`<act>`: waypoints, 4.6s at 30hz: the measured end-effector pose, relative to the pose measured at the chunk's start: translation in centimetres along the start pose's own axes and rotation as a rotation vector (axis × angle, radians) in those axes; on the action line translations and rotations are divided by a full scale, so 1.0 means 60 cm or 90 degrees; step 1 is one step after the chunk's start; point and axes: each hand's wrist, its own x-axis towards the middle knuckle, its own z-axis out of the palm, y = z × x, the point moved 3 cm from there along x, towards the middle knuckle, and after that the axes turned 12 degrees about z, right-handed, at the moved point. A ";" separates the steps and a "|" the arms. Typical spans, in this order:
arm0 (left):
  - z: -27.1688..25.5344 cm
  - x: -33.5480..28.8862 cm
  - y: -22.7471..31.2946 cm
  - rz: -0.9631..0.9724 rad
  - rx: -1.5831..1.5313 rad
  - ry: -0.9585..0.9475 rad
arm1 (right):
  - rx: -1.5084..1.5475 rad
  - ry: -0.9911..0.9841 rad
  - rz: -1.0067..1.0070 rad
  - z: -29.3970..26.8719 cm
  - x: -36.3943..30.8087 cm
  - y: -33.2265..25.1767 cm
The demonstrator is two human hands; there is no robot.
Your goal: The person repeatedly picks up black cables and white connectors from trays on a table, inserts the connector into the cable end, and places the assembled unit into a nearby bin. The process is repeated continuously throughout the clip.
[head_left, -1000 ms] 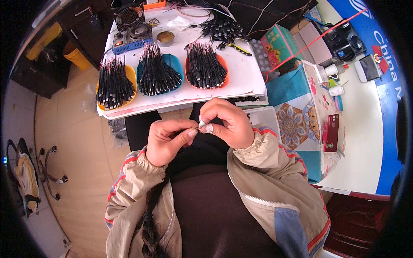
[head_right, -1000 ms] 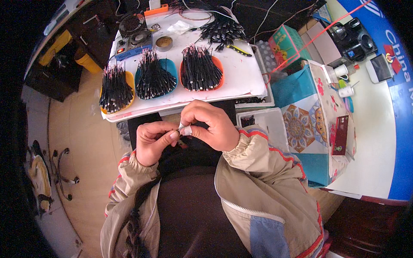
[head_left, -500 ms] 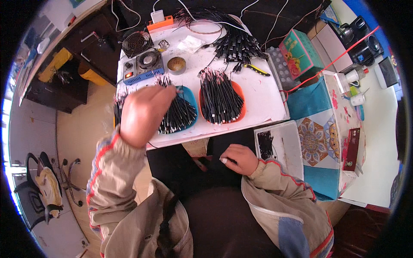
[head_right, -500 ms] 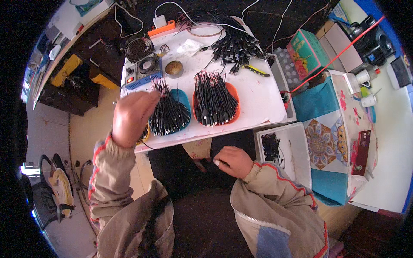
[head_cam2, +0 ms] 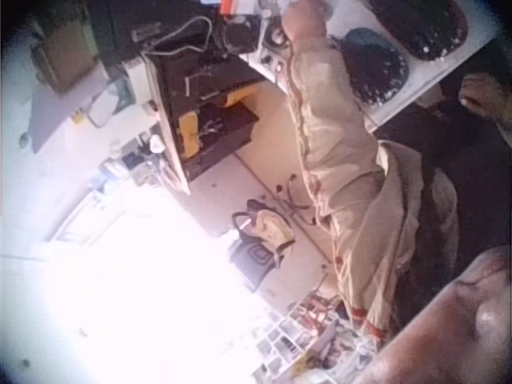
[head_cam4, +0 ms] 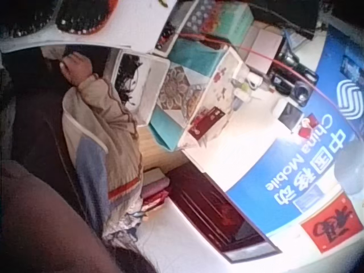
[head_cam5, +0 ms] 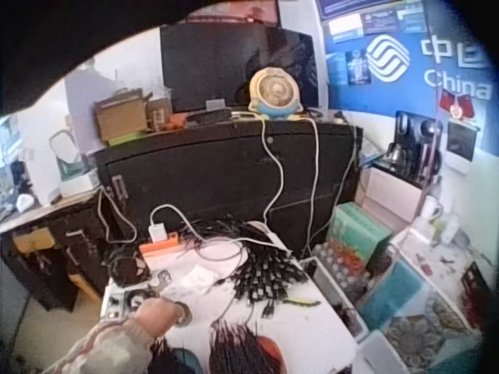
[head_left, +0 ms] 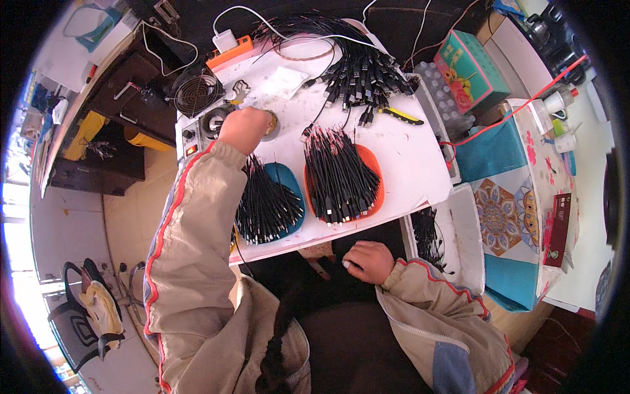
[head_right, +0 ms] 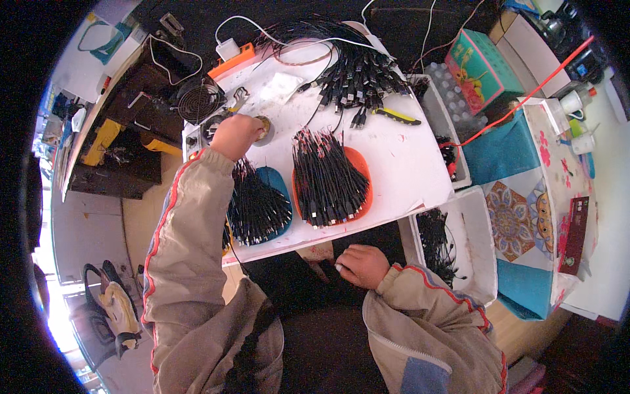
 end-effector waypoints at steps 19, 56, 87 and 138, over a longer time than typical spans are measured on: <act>-0.021 -0.016 -0.007 -0.141 -0.069 -0.026 | 0.015 0.001 0.015 0.000 0.014 0.004; -0.064 -0.108 -0.137 -0.147 -0.050 -0.040 | -0.005 -0.017 0.020 0.002 0.014 0.000; -0.225 -0.281 0.481 0.004 -1.112 0.614 | 0.276 -0.049 -0.195 -0.075 -0.043 -0.249; 0.069 -0.451 0.411 -0.157 -1.052 0.200 | -0.100 0.226 0.394 -0.066 -0.185 0.095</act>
